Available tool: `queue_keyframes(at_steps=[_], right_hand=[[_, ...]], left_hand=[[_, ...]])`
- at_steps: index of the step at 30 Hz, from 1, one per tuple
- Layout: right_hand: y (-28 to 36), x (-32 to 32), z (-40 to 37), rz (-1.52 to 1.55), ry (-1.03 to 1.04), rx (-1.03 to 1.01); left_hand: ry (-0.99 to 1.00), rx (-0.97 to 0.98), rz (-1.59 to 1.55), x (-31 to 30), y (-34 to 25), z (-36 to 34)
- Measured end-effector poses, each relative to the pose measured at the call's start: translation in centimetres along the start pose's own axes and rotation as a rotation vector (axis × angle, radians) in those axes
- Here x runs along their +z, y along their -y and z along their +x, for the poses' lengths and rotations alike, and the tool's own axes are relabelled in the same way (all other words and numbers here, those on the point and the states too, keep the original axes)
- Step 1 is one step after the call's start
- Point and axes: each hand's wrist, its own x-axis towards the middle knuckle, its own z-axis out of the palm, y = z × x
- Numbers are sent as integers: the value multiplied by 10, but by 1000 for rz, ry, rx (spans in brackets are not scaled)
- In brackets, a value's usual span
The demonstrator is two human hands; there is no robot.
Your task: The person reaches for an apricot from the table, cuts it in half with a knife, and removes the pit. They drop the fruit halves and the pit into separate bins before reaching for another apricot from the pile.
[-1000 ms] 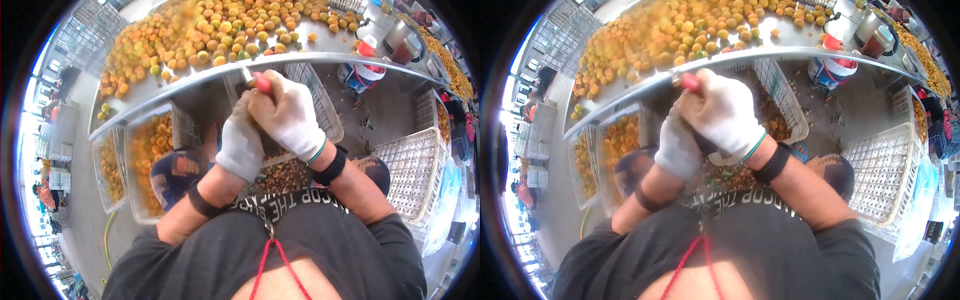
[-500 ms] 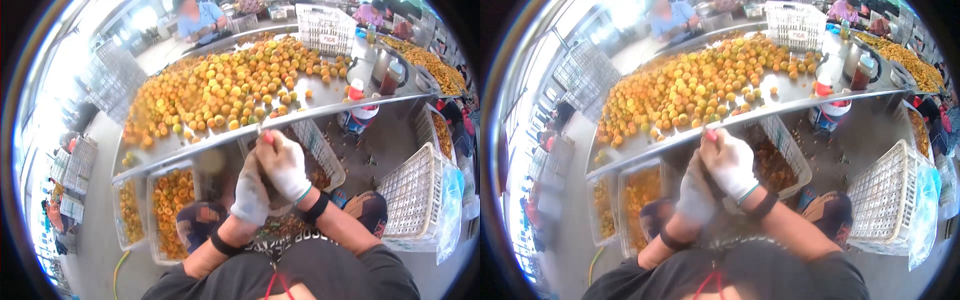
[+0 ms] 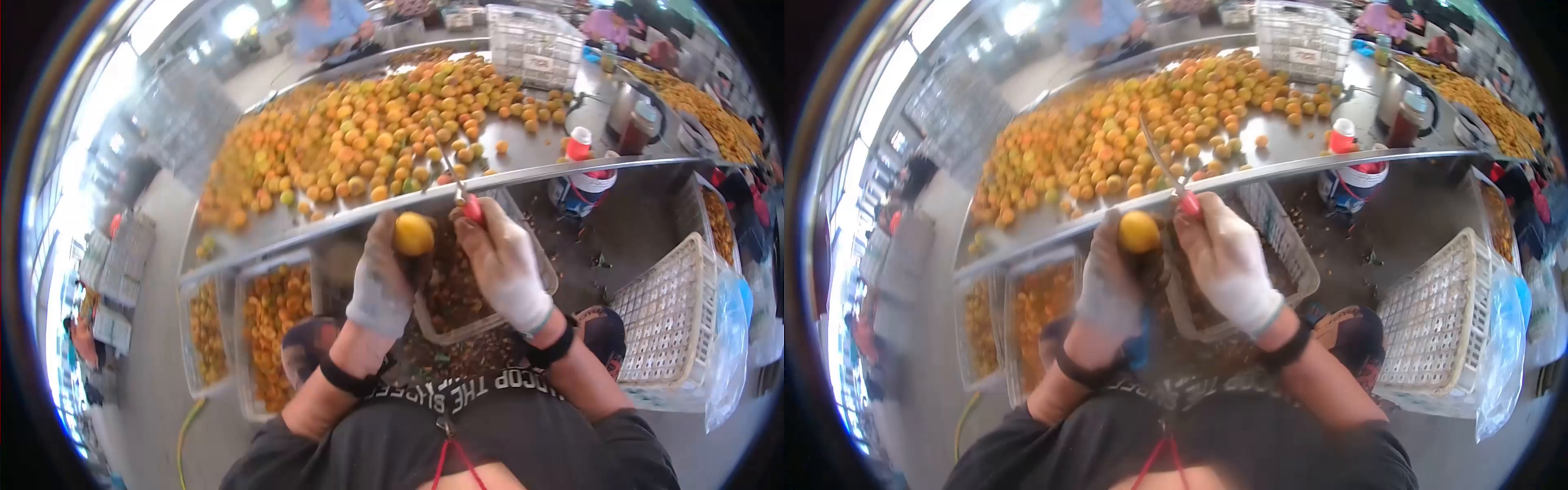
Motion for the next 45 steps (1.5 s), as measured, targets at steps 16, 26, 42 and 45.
queue_keyframes(at_steps=[16, 26, 42, 45], right_hand=[[12, 18, -37, -41, 282, 170], [19, 25, -50, 251, 429, 423], [-7, 40, -44, -137, 239, 235], [-10, 41, -41, -213, 243, 171]], left_hand=[[-51, 281, -134, -21, 20, 20], [97, 207, -50, -30, 8, 14], [67, 147, -223, -1, -2, 3], [216, -27, -350, -16, 10, 18]])
